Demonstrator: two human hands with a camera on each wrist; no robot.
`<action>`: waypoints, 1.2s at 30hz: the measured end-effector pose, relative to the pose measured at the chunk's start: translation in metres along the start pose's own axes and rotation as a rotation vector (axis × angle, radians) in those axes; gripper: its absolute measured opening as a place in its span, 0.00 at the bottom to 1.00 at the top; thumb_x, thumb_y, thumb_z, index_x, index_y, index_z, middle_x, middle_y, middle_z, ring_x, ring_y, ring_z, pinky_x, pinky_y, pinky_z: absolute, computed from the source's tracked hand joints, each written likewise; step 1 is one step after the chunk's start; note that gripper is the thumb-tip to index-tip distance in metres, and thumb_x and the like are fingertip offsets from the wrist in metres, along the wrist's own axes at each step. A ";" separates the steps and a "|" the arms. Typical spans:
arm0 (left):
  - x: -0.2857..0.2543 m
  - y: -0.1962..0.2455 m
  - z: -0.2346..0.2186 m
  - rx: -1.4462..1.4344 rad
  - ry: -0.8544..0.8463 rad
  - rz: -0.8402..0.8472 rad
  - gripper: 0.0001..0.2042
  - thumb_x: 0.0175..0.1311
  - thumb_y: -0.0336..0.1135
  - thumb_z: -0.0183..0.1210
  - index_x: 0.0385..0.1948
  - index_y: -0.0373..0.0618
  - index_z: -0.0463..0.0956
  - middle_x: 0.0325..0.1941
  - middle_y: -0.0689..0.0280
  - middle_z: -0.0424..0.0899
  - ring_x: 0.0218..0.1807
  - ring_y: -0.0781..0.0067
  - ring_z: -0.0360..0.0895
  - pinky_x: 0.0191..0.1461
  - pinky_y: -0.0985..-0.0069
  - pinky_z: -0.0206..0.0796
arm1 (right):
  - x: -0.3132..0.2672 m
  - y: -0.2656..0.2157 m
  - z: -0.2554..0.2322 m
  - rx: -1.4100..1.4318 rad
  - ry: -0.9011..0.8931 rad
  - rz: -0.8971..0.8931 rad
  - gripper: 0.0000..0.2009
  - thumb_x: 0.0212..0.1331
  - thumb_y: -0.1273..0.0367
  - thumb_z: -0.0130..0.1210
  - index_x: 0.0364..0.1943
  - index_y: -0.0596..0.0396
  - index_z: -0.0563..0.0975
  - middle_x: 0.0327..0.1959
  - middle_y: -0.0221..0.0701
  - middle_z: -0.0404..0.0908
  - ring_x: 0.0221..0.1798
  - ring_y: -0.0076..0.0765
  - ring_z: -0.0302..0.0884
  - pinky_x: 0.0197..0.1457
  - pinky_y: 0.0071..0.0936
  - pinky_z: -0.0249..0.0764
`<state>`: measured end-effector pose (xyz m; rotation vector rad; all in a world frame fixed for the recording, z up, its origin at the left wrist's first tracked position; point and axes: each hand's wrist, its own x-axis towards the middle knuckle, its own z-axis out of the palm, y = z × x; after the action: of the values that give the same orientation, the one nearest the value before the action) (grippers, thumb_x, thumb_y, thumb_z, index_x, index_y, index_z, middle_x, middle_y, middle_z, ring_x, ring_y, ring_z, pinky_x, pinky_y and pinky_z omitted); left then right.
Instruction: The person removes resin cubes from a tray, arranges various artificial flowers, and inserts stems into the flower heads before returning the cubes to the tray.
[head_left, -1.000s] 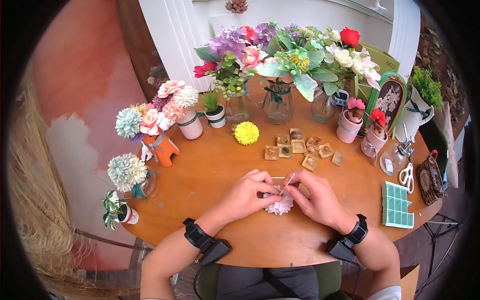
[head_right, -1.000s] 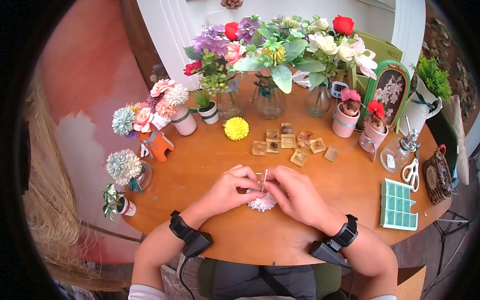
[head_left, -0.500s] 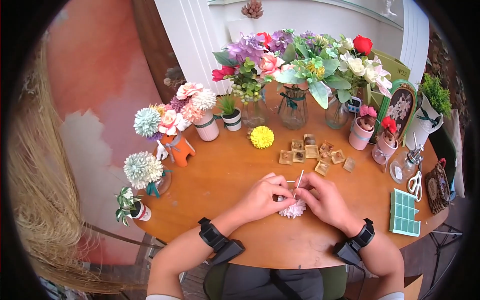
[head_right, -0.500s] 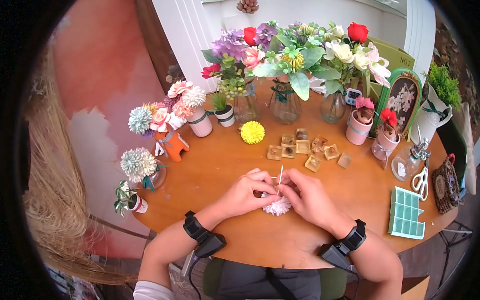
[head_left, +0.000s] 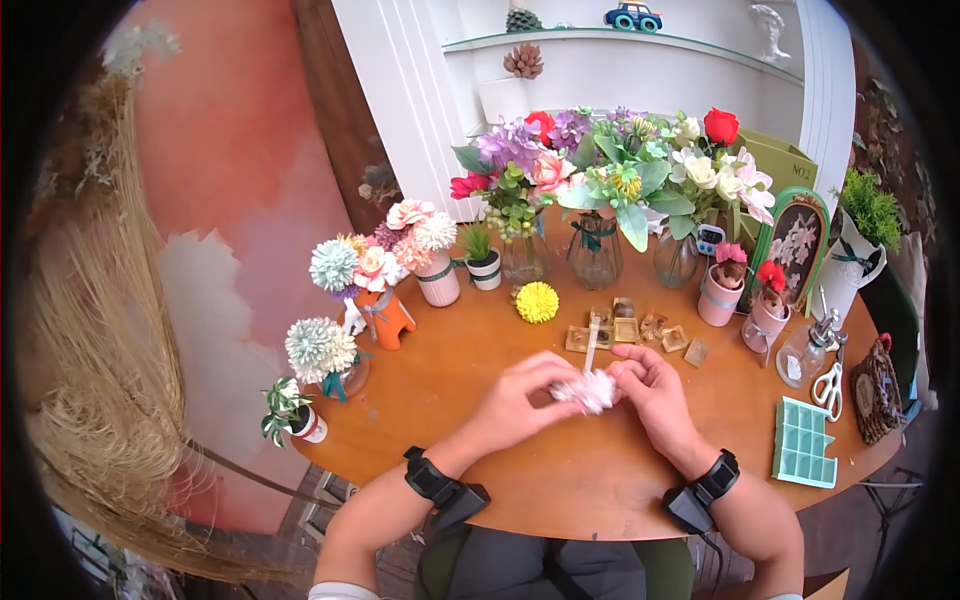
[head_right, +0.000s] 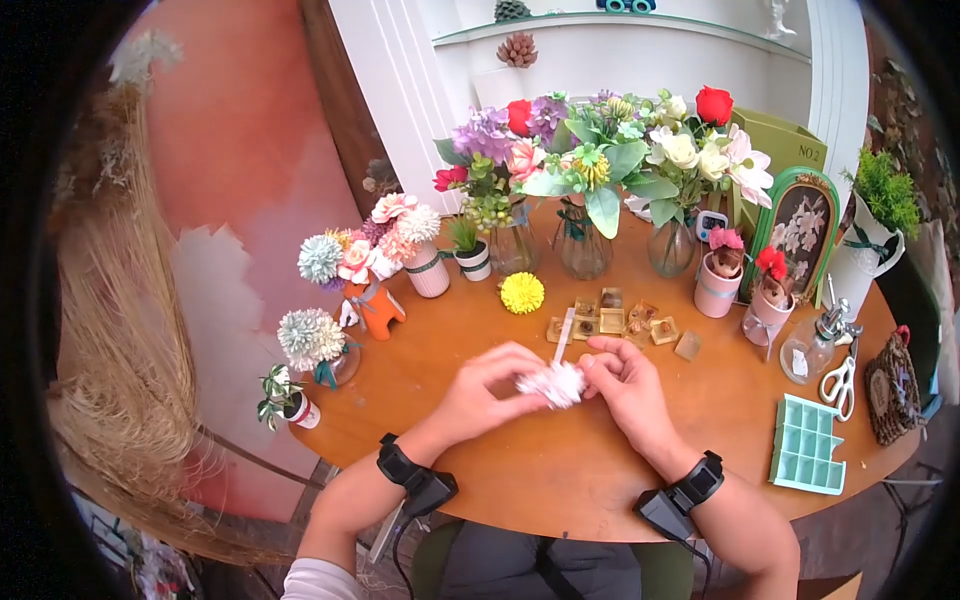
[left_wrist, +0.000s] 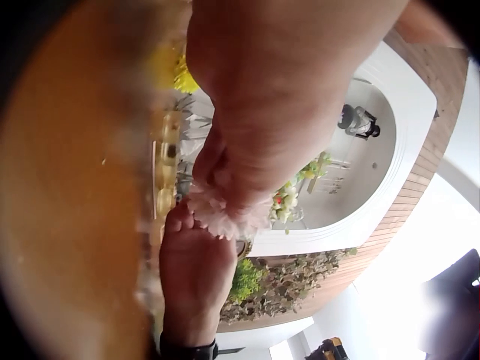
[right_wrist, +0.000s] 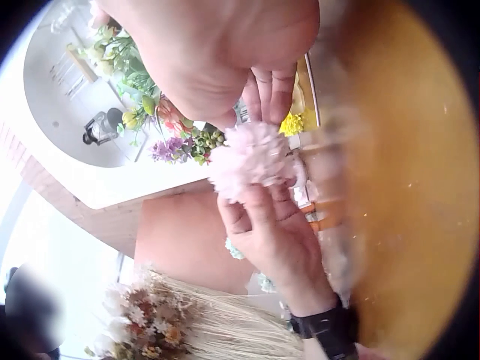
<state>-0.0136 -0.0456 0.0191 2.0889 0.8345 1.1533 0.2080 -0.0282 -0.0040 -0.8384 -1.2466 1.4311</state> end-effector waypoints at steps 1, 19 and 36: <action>-0.001 0.000 -0.007 0.032 0.104 -0.029 0.13 0.56 0.26 0.69 0.43 0.39 0.81 0.44 0.65 0.82 0.46 0.74 0.79 0.53 0.75 0.73 | 0.000 0.001 -0.001 0.004 -0.005 -0.007 0.17 0.69 0.69 0.55 0.56 0.64 0.68 0.35 0.30 0.83 0.36 0.20 0.78 0.42 0.19 0.74; 0.062 0.021 -0.184 -0.155 1.088 -0.301 0.17 0.72 0.41 0.57 0.40 0.31 0.69 0.31 0.51 0.80 0.25 0.69 0.79 0.19 0.72 0.72 | -0.003 0.006 0.000 -0.181 -0.058 -0.076 0.13 0.69 0.68 0.53 0.50 0.65 0.71 0.28 0.25 0.78 0.32 0.17 0.74 0.38 0.17 0.71; 0.069 -0.016 -0.181 -0.044 1.037 -0.412 0.16 0.74 0.38 0.53 0.41 0.27 0.69 0.31 0.47 0.83 0.23 0.70 0.83 0.13 0.82 0.59 | -0.004 0.010 -0.003 -0.294 -0.016 -0.064 0.13 0.67 0.69 0.53 0.48 0.67 0.72 0.26 0.27 0.79 0.28 0.20 0.76 0.34 0.21 0.73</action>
<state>-0.1461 0.0534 0.1206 1.0784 1.5645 1.9640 0.2090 -0.0309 -0.0143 -0.9755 -1.5063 1.2222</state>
